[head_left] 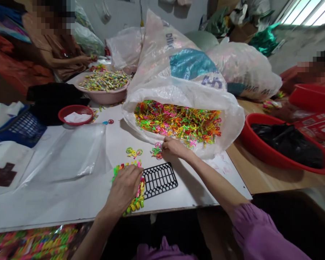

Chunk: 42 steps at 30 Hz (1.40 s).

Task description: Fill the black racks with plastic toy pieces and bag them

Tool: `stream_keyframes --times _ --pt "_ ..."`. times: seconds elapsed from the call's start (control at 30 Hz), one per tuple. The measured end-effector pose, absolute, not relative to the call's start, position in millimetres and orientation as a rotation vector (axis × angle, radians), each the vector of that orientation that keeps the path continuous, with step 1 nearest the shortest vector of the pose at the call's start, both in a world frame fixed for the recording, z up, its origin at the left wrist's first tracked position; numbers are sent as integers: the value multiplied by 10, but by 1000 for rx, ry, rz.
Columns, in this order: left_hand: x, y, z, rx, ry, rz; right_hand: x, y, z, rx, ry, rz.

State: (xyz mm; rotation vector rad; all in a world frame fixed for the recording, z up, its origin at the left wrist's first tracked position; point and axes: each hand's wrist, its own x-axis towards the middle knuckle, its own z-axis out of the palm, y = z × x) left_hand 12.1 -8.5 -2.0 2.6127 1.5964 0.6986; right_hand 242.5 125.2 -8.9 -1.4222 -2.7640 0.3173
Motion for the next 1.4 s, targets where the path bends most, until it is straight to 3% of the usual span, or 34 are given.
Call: stream_keyframes --times 0.1,0.3,0.5,0.83,1.13,1.4 --pt "158 -47 28 2574 1550 696 2567 910 -135 -1508 -2517 439" --pt "393 155 246 2023 1649 1084 2448 372 -31 -1487 -2022 652" --pt "643 210 263 1324 1285 1090 2188 210 99 -1417 -1899 725" --pt "677 -43 330 1578 1599 1034 2029 -4 9 -1399 -1921 656" --pt "616 -119 288 1647 1656 1241 1895 -141 178 -1352 -2014 586" --pt "712 -183 271 1599 1628 1140 1996 -208 101 -1421 -1950 680"
